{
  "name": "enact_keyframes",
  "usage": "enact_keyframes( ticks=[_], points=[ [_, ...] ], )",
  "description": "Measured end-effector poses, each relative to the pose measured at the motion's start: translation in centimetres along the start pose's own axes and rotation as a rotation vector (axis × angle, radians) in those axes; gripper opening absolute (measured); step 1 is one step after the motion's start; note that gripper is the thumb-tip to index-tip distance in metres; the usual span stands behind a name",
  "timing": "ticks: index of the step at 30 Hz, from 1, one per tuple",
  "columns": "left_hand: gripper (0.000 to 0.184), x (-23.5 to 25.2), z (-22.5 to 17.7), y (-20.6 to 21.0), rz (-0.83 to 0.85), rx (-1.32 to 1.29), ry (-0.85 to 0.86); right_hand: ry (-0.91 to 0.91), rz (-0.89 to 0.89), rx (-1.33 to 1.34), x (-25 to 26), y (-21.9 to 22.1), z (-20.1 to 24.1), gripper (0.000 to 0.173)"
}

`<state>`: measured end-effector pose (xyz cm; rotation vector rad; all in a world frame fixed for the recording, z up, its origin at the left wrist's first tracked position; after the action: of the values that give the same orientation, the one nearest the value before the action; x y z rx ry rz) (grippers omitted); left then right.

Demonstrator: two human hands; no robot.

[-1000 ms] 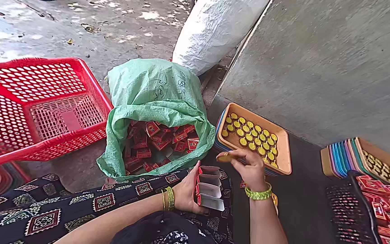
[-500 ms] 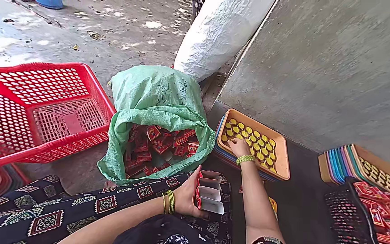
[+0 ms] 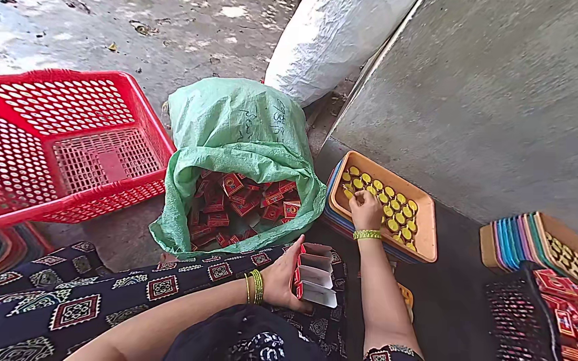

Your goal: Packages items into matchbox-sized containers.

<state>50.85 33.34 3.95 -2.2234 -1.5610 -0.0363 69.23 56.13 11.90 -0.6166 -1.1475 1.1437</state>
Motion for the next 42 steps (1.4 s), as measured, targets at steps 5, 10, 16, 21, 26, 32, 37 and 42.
enact_keyframes(
  ticks=[5, 10, 16, 21, 26, 32, 37, 42],
  points=[
    [0.159, -0.2, -0.1, 0.1, -0.02, 0.019, 0.022, -0.407, -0.022, -0.294, -3.7, -1.7, 1.3, 0.013],
    [0.159, -0.2, -0.4, -0.1, -0.03, 0.002, 0.026, -0.373, -0.253, 0.218, -7.2, -8.6, 2.7, 0.014],
    [0.16, 0.0, -0.3, 0.0, -0.016, -0.006, 0.025, -0.566, 0.065, 0.712, -14.6, -13.2, 7.4, 0.014],
    [0.16, -0.1, 0.0, 0.2, -0.009, -0.003, 0.028, -0.605, 0.187, 0.491, -16.5, -11.4, 8.6, 0.012],
    [0.16, -0.1, 0.2, 0.3, -0.006, 0.011, 0.014, -0.239, 0.018, 0.217, -8.5, -9.3, 2.4, 0.023],
    [0.161, 0.0, 0.2, 0.2, -0.01, 0.005, 0.011, 0.379, 0.403, -0.284, 2.2, 0.1, -10.0, 0.045],
    [0.156, -0.4, -1.1, 0.0, 0.031, 0.068, 0.055, 0.423, 0.517, -0.319, 3.3, 3.3, -11.6, 0.06],
    [0.157, -0.1, -0.4, -0.2, 0.002, 0.025, 0.06, 0.481, 0.407, -0.127, 2.9, 2.7, -11.6, 0.06]
  ],
)
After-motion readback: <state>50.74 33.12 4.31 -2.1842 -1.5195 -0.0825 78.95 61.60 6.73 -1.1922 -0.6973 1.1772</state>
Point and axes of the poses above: each hand's wrist, its own x-axis towards the middle knuckle, its own y-axis out of the palm, z = x × y, the point moved 7 cm from there along x, towards the middle knuckle, and after that the axes turned 4 degrees about y, right-handed, at the moved point
